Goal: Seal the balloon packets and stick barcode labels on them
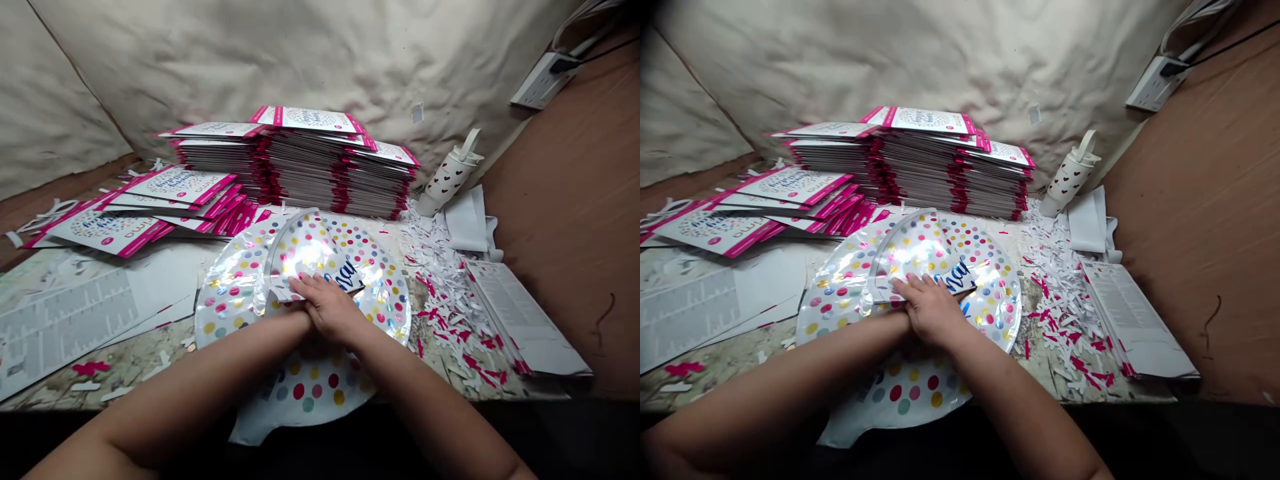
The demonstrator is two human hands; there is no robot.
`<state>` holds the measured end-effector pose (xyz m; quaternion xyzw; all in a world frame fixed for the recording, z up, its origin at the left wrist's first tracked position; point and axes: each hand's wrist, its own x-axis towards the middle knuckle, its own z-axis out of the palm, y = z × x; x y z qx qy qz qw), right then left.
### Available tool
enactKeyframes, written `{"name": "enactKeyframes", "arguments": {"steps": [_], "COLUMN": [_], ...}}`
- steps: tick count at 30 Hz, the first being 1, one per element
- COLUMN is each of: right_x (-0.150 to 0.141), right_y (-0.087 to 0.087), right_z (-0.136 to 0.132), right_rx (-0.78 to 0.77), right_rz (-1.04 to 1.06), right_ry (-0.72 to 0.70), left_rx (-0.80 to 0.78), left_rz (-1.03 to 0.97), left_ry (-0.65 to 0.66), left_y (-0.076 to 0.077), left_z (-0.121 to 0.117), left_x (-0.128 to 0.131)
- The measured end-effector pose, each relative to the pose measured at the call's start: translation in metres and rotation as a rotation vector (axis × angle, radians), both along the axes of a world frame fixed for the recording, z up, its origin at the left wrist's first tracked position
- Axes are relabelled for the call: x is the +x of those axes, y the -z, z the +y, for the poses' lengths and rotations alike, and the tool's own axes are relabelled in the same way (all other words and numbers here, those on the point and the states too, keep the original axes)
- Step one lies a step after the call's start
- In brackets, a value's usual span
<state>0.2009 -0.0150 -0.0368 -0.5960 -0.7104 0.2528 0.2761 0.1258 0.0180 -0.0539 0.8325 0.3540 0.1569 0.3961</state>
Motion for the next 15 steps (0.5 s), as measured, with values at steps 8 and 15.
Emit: {"name": "enactKeyframes", "arguments": {"steps": [8,15], "right_x": [0.003,-0.018], "right_y": [0.028,0.042], "right_z": [-0.007,-0.004], "right_rx": [0.105,0.192], "right_rz": [-0.175,-0.241], "right_ry": [-0.047,-0.108], "left_rx": [0.747,0.973], "left_rz": [0.157,0.185], "left_ry": [0.178,0.064], "left_y": [0.006,0.025], "left_z": [-0.031,-0.044], "left_x": [-0.138,-0.166]}}
